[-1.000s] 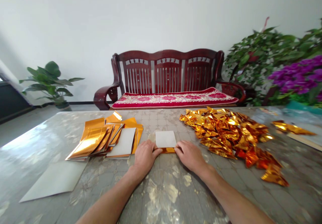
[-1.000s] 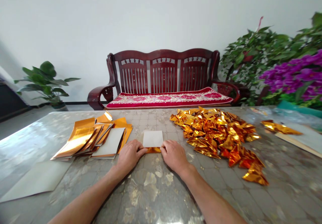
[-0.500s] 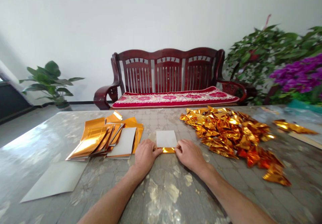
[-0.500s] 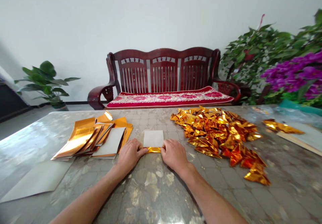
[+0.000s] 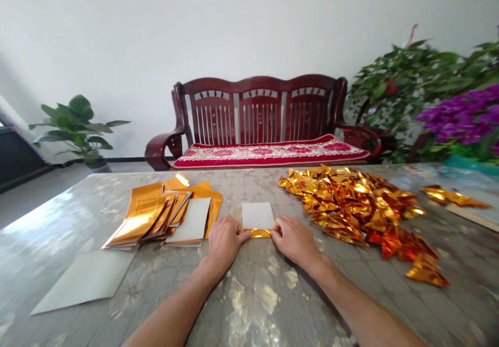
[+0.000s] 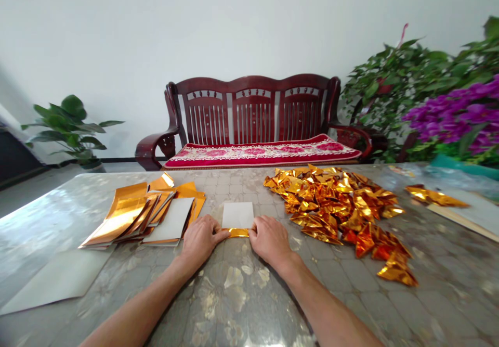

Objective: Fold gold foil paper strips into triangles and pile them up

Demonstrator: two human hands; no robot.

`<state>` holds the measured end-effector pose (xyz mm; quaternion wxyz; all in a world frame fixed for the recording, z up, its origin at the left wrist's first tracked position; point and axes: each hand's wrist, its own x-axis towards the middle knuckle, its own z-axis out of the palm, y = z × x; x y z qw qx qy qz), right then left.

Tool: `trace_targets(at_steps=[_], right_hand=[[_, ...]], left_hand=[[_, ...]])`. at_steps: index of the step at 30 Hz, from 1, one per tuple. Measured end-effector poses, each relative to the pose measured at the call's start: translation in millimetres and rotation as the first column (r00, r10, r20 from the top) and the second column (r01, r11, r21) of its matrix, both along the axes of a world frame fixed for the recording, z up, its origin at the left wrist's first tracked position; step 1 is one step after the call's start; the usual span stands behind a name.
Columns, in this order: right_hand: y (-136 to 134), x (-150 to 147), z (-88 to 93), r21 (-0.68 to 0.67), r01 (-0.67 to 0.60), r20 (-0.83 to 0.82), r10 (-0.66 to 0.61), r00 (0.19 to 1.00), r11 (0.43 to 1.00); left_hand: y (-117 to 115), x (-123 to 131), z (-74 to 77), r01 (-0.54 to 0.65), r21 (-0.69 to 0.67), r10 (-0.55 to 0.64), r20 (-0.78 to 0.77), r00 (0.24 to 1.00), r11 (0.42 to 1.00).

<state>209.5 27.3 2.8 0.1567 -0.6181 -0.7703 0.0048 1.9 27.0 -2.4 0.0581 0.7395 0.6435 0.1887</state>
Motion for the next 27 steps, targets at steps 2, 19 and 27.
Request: trace_targets(at_steps=[2, 19, 27], right_hand=[[0.1, 0.3, 0.0, -0.001, 0.002, 0.0, -0.002, 1.0, 1.0], [-1.7, 3.6, 0.3, 0.001, 0.049, -0.061, -0.049, 0.997, 0.999], [-2.5, 3.3, -2.9, 0.068, -0.101, -0.073, 0.106, 0.992, 0.993]], left_hand=[[-0.3, 0.4, 0.9, 0.002, -0.003, -0.002, -0.003, 1.0, 1.0], [-1.0, 1.2, 2.6, -0.013, 0.012, 0.013, -0.021, 1.0, 1.0], [-2.5, 1.5, -2.6, 0.132, 0.175, -0.138, 0.018, 0.99, 0.976]])
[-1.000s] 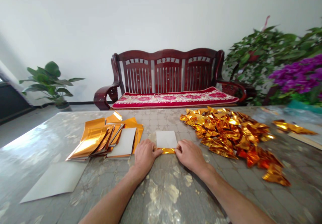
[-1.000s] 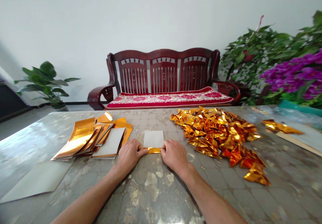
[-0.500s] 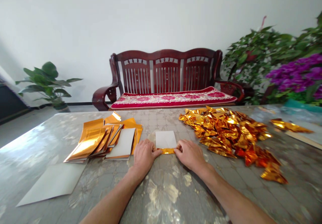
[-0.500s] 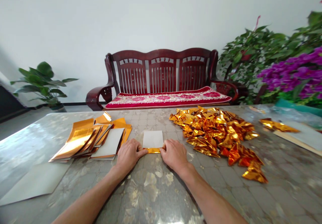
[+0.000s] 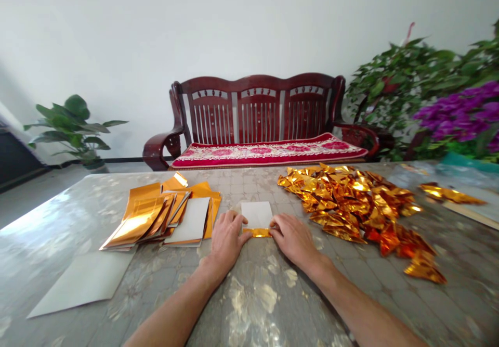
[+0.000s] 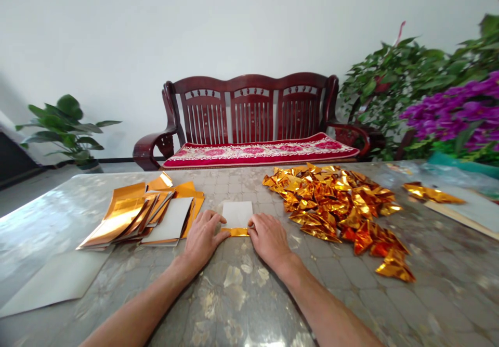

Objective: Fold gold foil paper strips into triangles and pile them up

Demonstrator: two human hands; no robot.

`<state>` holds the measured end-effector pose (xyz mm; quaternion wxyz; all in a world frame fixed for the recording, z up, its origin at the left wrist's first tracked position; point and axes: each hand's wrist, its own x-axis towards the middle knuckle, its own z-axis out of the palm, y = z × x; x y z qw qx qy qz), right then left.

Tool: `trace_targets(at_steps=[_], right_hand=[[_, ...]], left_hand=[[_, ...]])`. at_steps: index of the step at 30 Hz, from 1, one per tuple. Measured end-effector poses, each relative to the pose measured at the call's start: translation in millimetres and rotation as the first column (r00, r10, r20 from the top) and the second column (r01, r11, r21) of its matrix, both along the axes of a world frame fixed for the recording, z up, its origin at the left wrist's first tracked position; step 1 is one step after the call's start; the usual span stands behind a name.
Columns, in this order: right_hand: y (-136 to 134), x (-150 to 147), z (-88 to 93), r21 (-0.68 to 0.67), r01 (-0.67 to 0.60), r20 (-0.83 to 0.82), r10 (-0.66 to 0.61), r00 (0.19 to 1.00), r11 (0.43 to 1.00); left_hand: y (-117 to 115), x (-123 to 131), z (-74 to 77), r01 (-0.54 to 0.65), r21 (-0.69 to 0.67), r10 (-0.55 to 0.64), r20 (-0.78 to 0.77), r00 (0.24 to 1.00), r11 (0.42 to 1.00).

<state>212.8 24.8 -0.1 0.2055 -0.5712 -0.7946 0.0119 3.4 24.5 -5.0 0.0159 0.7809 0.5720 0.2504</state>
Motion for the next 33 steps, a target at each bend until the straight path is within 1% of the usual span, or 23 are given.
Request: trace_targets(at_steps=[3, 6, 7, 9, 13, 17, 21, 27, 30, 33], right_hand=[[-2, -3, 0.8, 0.044, -0.114, 0.068, 0.111, 0.992, 0.993], [-3, -5, 1.2, 0.047, -0.198, 0.136, 0.19, 0.972, 0.979], [-3, -5, 1.2, 0.049, -0.223, 0.158, 0.213, 0.964, 0.974], [-4, -5, 1.1, 0.057, -0.267, 0.206, 0.251, 0.946, 0.962], [-8, -5, 3.5, 0.068, -0.314, 0.3, 0.281, 0.912, 0.947], [-16, -6, 9.0, 0.057, -0.294, 0.368, 0.254, 0.895, 0.954], [-23, -5, 15.6, 0.018, -0.241, 0.388, 0.216, 0.896, 0.97], [-25, 1, 21.5, -0.023, -0.147, 0.388, 0.144, 0.91, 0.989], [-19, 9, 18.2, -0.016, -0.085, 0.34, 0.085, 0.936, 0.996], [-11, 17, 11.6, -0.019, 0.005, 0.204, 0.0, 0.979, 1.0]], left_hand=[[0, 3, -2.6, 0.175, 0.036, -0.175, -0.007, 0.985, 0.984], [-3, 7, -3.6, 0.318, 0.0, -0.317, -0.082, 0.945, 0.948], [-5, 8, -3.3, 0.338, -0.017, -0.338, -0.112, 0.934, 0.941], [-10, 11, -1.8, 0.338, -0.048, -0.341, -0.178, 0.923, 0.94], [-22, 17, 3.7, 0.272, -0.096, -0.289, -0.306, 0.907, 0.957], [-32, 21, 7.7, 0.231, -0.138, -0.266, -0.377, 0.887, 0.963], [-36, 18, 7.2, 0.209, -0.146, -0.251, -0.422, 0.871, 0.967], [-37, 11, 6.1, 0.175, -0.149, -0.222, -0.426, 0.877, 0.973], [-38, 9, 6.7, 0.186, -0.143, -0.229, -0.408, 0.884, 0.972], [-42, 11, 7.1, 0.212, -0.114, -0.239, -0.372, 0.897, 0.971]])
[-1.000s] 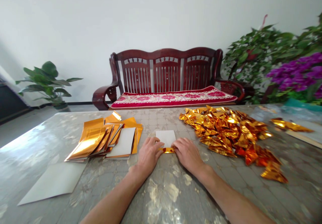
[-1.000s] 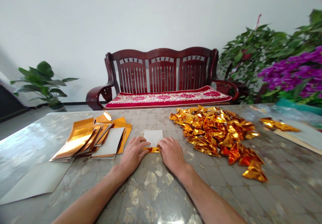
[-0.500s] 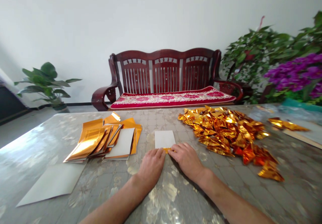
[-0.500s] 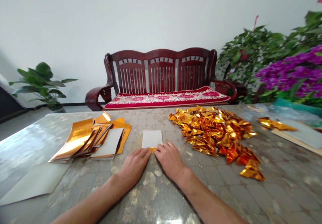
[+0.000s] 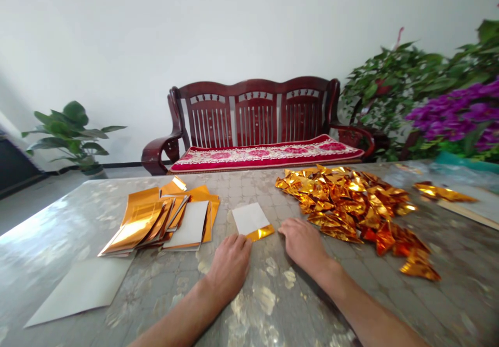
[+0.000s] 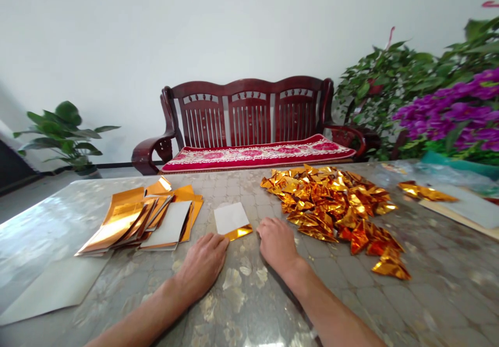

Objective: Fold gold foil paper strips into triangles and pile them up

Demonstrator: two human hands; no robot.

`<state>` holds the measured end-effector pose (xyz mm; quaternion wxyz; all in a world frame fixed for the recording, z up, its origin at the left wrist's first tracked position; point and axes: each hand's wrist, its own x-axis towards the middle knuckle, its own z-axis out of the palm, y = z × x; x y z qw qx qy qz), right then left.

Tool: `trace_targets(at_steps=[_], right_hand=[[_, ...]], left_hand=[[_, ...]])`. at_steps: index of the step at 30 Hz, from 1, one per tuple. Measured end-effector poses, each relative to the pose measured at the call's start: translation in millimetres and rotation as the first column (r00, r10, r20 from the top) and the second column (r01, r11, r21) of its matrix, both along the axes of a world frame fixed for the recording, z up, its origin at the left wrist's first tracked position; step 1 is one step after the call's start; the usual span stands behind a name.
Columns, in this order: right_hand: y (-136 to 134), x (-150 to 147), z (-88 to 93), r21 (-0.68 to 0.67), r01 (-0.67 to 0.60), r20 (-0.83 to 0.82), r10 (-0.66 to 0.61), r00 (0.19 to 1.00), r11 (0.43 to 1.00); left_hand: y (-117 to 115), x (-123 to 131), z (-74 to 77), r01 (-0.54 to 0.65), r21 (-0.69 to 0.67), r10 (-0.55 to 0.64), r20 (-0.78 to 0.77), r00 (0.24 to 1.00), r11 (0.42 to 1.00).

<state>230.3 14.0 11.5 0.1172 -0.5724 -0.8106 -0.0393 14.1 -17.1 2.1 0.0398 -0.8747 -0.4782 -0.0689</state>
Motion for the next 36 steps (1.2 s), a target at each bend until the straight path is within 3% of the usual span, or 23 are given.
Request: trace_targets(at_steps=[5, 10, 14, 16, 19, 21, 24, 30, 36], right_hand=[[5, -2, -8.1, -0.002, 0.056, -0.188, -0.056, 0.981, 0.998], [5, -21, -11.7, 0.026, 0.038, -0.236, -0.031, 0.971, 0.999], [7, -31, -14.3, 0.01, 0.048, -0.237, -0.045, 0.971, 0.999], [7, -33, -15.0, 0.0, 0.029, -0.24, -0.028, 0.97, 1.0], [4, -33, -15.2, 0.008, -0.071, -0.263, 0.071, 0.962, 0.997], [2, -32, -14.9, 0.011, -0.15, -0.272, 0.147, 0.951, 0.989], [2, -32, -13.9, -0.003, -0.205, -0.264, 0.197, 0.944, 0.979], [1, -32, -9.2, -0.043, -0.167, -0.263, 0.15, 0.953, 0.985], [-7, -26, -3.2, -0.097, -0.152, -0.24, 0.126, 0.963, 0.984]], left_hand=[[-7, 13, -2.2, -0.011, -0.013, 0.012, 0.103, 0.995, 1.0], [-11, 24, -4.7, 0.026, -0.084, -0.011, 0.171, 0.985, 0.996], [-10, 23, -3.7, 0.096, -0.129, -0.048, 0.334, 0.941, 0.987], [-4, 19, -2.6, 0.068, -0.125, -0.008, 0.431, 0.902, 0.99], [11, 11, -1.4, -0.079, -0.051, 0.094, 0.511, 0.854, 0.996], [22, 6, -1.7, -0.157, -0.024, 0.149, 0.487, 0.86, 0.987], [31, 1, -3.0, -0.209, -0.101, 0.232, 0.38, 0.895, 0.973], [31, 0, 3.1, -0.205, -0.287, 0.292, 0.305, 0.907, 0.936], [32, -3, 6.8, -0.242, -0.308, 0.34, 0.318, 0.885, 0.92]])
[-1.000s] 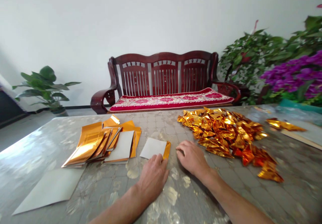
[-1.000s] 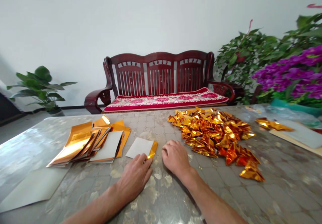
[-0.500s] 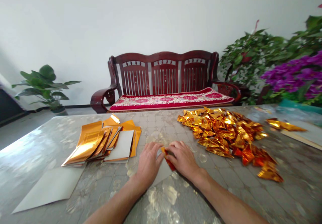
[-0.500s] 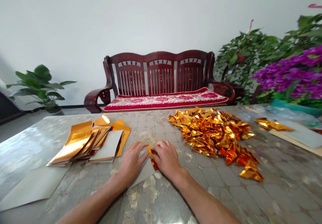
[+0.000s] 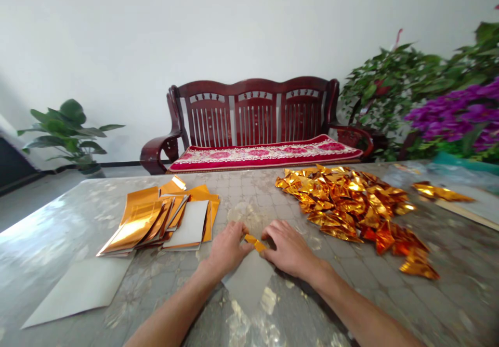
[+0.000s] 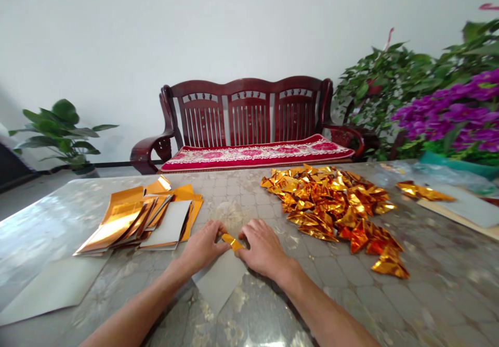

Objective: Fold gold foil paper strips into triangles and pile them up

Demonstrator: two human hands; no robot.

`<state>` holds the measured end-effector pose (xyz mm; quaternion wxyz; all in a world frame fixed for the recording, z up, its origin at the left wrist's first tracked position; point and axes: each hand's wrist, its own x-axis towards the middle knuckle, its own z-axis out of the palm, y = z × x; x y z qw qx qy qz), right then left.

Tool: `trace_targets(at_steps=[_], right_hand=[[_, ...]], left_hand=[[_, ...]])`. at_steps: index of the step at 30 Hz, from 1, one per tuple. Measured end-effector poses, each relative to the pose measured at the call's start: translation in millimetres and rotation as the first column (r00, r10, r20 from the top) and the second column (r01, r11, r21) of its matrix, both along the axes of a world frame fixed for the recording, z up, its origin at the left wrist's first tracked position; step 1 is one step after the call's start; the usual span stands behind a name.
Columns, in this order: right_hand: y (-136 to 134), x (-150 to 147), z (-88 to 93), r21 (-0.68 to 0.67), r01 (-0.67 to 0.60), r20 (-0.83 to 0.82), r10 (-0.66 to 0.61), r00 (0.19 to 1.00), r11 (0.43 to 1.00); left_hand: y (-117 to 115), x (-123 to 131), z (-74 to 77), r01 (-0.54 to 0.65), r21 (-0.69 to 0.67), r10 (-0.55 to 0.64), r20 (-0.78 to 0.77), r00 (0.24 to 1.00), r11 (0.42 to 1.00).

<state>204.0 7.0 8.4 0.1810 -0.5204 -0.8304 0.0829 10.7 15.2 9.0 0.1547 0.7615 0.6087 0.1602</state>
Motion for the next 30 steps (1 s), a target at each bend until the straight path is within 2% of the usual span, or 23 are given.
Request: trace_targets(at_steps=[3, 7, 11, 13, 16, 19, 21, 22, 24, 26, 28, 30], right_hand=[[-2, 2, 2.3, -0.004, 0.001, 0.024, 0.0, 1.0, 1.0], [-2, 2, 2.3, -0.007, -0.013, 0.024, 0.013, 1.0, 1.0], [1, 1, -0.8, -0.01, 0.004, -0.027, -0.004, 1.0, 1.0], [3, 2, -1.7, -0.005, 0.027, -0.07, -0.027, 0.997, 1.0], [4, 6, 0.0, 0.122, 0.104, -0.188, -0.08, 0.979, 0.987], [2, 13, 4.1, 0.353, 0.122, -0.239, -0.036, 0.97, 0.928], [-1, 17, 6.4, 0.443, 0.088, -0.187, -0.004, 0.982, 0.892], [-2, 18, 7.0, 0.458, 0.07, -0.149, -0.001, 0.989, 0.886], [-1, 20, 6.7, 0.453, 0.045, -0.073, -0.013, 0.997, 0.89], [3, 20, 4.1, 0.421, 0.005, 0.002, -0.007, 1.0, 0.907], [10, 19, -1.0, 0.389, -0.052, 0.061, 0.031, 0.998, 0.92], [16, 19, -7.9, 0.369, -0.092, 0.084, 0.066, 0.994, 0.925]], left_hand=[[3, -2, -3.7, -0.036, -0.017, 0.037, 0.058, 0.998, 0.999], [10, -3, -11.3, -0.061, -0.076, 0.077, 0.242, 0.967, 0.995], [15, -2, -18.8, -0.007, -0.093, 0.046, 0.421, 0.906, 0.996], [13, -1, -19.2, -0.007, -0.035, 0.024, 0.509, 0.861, 0.999], [5, -1, -14.0, -0.068, 0.217, -0.072, 0.577, 0.814, 0.974], [-5, -2, -7.5, -0.07, 0.53, -0.28, 0.55, 0.787, 0.845], [-8, -3, -6.4, -0.051, 0.639, -0.361, 0.496, 0.79, 0.767], [-8, -4, -7.1, -0.022, 0.659, -0.382, 0.462, 0.8, 0.751], [-7, -6, -9.7, 0.053, 0.643, -0.39, 0.395, 0.832, 0.764], [-3, -8, -12.2, 0.099, 0.584, -0.339, 0.317, 0.886, 0.806], [0, -11, -13.0, 0.125, 0.529, -0.266, 0.198, 0.943, 0.84], [2, -12, -12.2, 0.192, 0.474, -0.244, 0.052, 0.968, 0.86]])
